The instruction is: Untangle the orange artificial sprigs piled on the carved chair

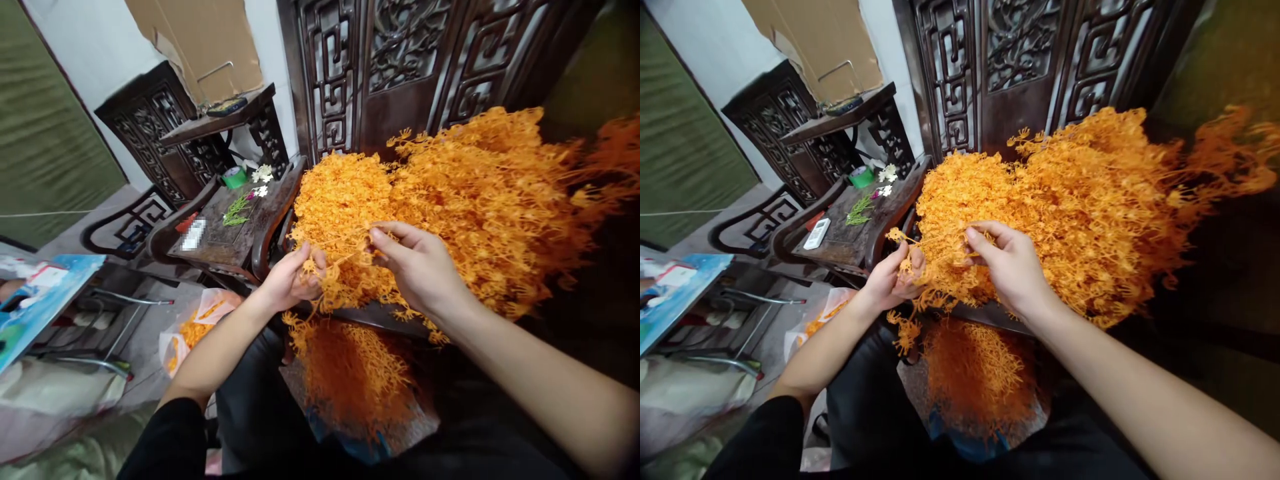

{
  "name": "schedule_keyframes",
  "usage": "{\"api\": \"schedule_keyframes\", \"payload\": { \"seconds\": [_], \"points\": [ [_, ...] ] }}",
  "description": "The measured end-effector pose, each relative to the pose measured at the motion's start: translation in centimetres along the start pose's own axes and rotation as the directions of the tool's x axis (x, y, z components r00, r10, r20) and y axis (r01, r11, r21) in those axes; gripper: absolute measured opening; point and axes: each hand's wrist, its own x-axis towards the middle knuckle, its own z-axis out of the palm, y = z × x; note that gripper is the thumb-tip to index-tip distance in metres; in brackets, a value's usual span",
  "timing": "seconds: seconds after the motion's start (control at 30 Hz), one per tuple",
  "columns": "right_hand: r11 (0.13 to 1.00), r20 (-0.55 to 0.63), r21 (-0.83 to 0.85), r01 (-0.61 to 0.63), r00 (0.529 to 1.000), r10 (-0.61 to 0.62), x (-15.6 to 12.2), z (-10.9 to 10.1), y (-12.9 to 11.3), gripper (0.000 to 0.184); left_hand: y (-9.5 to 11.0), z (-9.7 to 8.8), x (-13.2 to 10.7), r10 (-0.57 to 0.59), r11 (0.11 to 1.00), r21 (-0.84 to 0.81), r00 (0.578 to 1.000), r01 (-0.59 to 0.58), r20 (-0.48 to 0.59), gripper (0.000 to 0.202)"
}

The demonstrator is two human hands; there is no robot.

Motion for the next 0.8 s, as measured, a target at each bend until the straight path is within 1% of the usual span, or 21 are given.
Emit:
{"api": "schedule_keyframes", "payload": {
  "seconds": [0.1,0.13,0.2,0.23,0.27,0.3,0.37,0.43,0.47,0.5,0.53,0.57,0.6,0.63,0.7,0.77,0.8],
  "points": [
    [0.999,-0.015,0.054,0.000,1.000,0.000,0.0,0.2,0.1,0.016,0.8,-0.3,-0.4,-0.062,0.998,-0.012,0.997,0.062,0.048,0.041],
    [0.999,-0.009,0.047,0.010,1.000,-0.010,0.2,0.1,0.2,0.015,1.1,-0.4,-0.6,-0.093,0.996,-0.002,0.993,0.093,0.078,0.046],
    [0.999,0.008,0.019,0.036,0.999,-0.036,0.7,-0.4,0.2,0.016,1.7,-0.9,-1.2,-0.156,0.987,0.045,0.978,0.151,0.141,0.062],
    [0.999,0.010,0.002,0.053,0.999,-0.053,1.0,-0.8,0.3,0.017,2.0,-1.1,-1.5,-0.178,0.983,0.079,0.971,0.167,0.161,0.066],
    [0.997,0.010,-0.014,0.071,0.997,-0.071,1.3,-1.2,0.2,0.019,2.1,-1.4,-1.7,-0.186,0.979,0.113,0.968,0.169,0.167,0.066],
    [0.996,0.012,-0.027,0.088,0.996,-0.087,1.5,-1.6,0.2,0.023,2.2,-1.7,-1.8,-0.181,0.977,0.140,0.970,0.160,0.161,0.062],
    [0.993,0.045,-0.044,0.113,0.993,-0.111,1.5,-2.2,0.0,0.040,2.1,-2.1,-1.9,-0.157,0.977,0.167,0.979,0.134,0.132,0.049],
    [0.991,0.141,-0.072,0.109,0.985,-0.098,0.9,-2.3,-0.2,0.059,1.7,-2.1,-1.7,-0.146,0.979,0.163,0.982,0.126,0.121,0.039],
    [0.991,0.201,-0.093,0.099,0.976,-0.079,0.6,-2.1,-0.4,0.063,1.4,-2.0,-1.5,-0.150,0.979,0.159,0.981,0.131,0.120,0.037],
    [0.989,0.256,-0.119,0.091,0.965,-0.058,0.2,-1.9,-0.5,0.062,1.2,-1.7,-1.4,-0.161,0.977,0.159,0.980,0.141,0.119,0.036],
    [0.985,0.296,-0.150,0.087,0.954,-0.039,-0.1,-1.7,-0.5,0.057,1.1,-1.4,-1.2,-0.174,0.975,0.163,0.978,0.154,0.116,0.037],
    [0.980,0.309,-0.180,0.088,0.950,-0.028,-0.3,-1.4,-0.5,0.051,1.0,-1.0,-1.1,-0.188,0.971,0.170,0.976,0.168,0.112,0.037],
    [0.975,0.290,-0.203,0.093,0.957,-0.031,-0.4,-1.3,-0.4,0.044,1.0,-0.7,-0.9,-0.199,0.968,0.177,0.975,0.179,0.102,0.037],
    [0.971,0.233,-0.213,0.106,0.971,-0.055,-0.3,-1.1,-0.2,0.037,1.0,-0.3,-0.8,-0.205,0.966,0.181,0.974,0.187,0.092,0.036],
    [0.971,0.067,-0.200,0.129,0.991,-0.118,0.1,-0.9,0.4,0.027,1.1,0.3,-0.4,-0.226,0.959,0.193,0.972,0.209,0.069,0.033],
    [0.981,-0.078,-0.135,0.139,0.986,-0.150,0.6,-0.6,1.0,0.021,1.2,0.6,0.0,-0.226,0.958,0.190,0.973,0.213,0.048,0.029],
    [0.988,-0.121,-0.082,0.131,0.983,-0.141,0.8,-0.3,1.2,0.019,1.2,0.6,0.2,-0.217,0.962,0.180,0.975,0.207,0.039,0.029]
  ]
}}
